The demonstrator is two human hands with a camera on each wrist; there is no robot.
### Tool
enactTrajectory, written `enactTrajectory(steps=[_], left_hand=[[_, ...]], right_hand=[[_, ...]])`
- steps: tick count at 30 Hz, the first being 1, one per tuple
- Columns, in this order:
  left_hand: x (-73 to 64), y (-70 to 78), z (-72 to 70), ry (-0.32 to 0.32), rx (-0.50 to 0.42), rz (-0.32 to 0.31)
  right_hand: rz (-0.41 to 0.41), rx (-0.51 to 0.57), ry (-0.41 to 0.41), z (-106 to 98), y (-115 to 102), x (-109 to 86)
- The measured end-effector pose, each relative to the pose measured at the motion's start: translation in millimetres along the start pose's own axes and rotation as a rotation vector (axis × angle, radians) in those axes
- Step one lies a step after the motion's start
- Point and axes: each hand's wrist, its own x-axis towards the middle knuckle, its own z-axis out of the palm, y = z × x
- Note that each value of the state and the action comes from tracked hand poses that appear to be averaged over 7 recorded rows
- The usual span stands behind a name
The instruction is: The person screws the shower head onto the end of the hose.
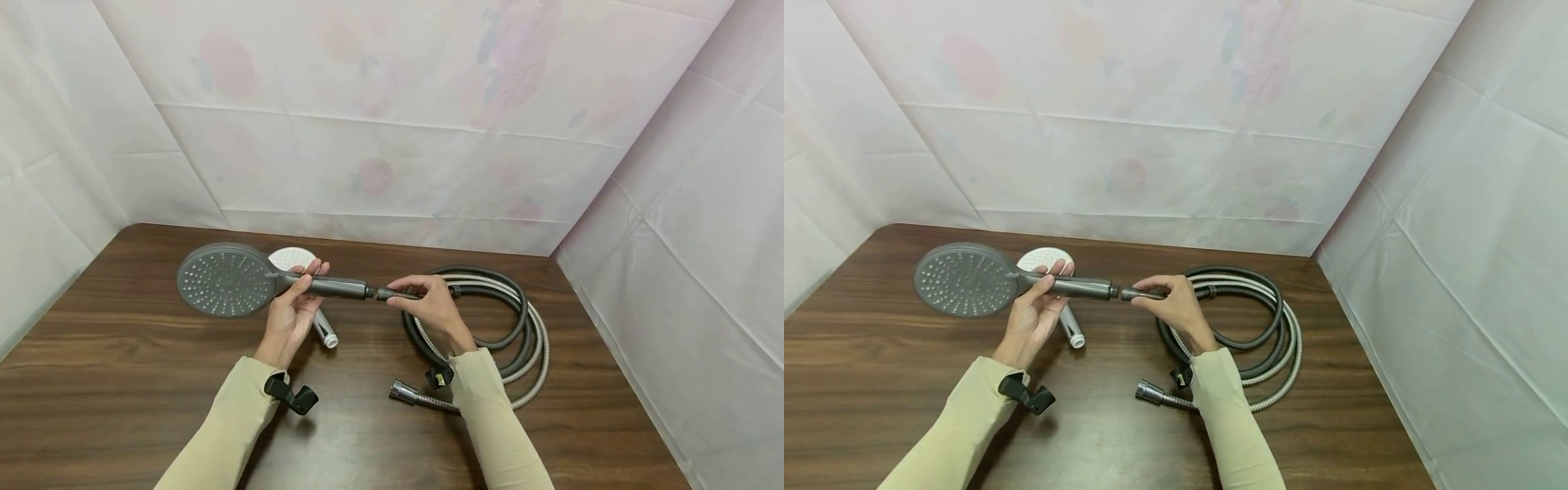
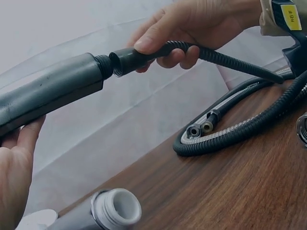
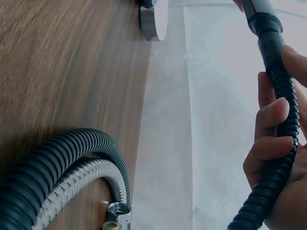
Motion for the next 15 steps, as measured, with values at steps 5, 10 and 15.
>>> enactTrajectory(steps=[5,10,15], left_hand=[[-0.9,2.2,-2.1,-0.003,0.007,0.002],[-1.1,2.6,-2.0,-0.014,0.011,-0.006],[-2.1,2.6,-1.6,-0.030,0.050,0.002]], right_hand=[[-0.019,0.002,0.022,6,-2,2.8],[-0.043,0.014,0.033,11,-2,4.2],[-0.029,0.004,0.054,14,-2,4.7]])
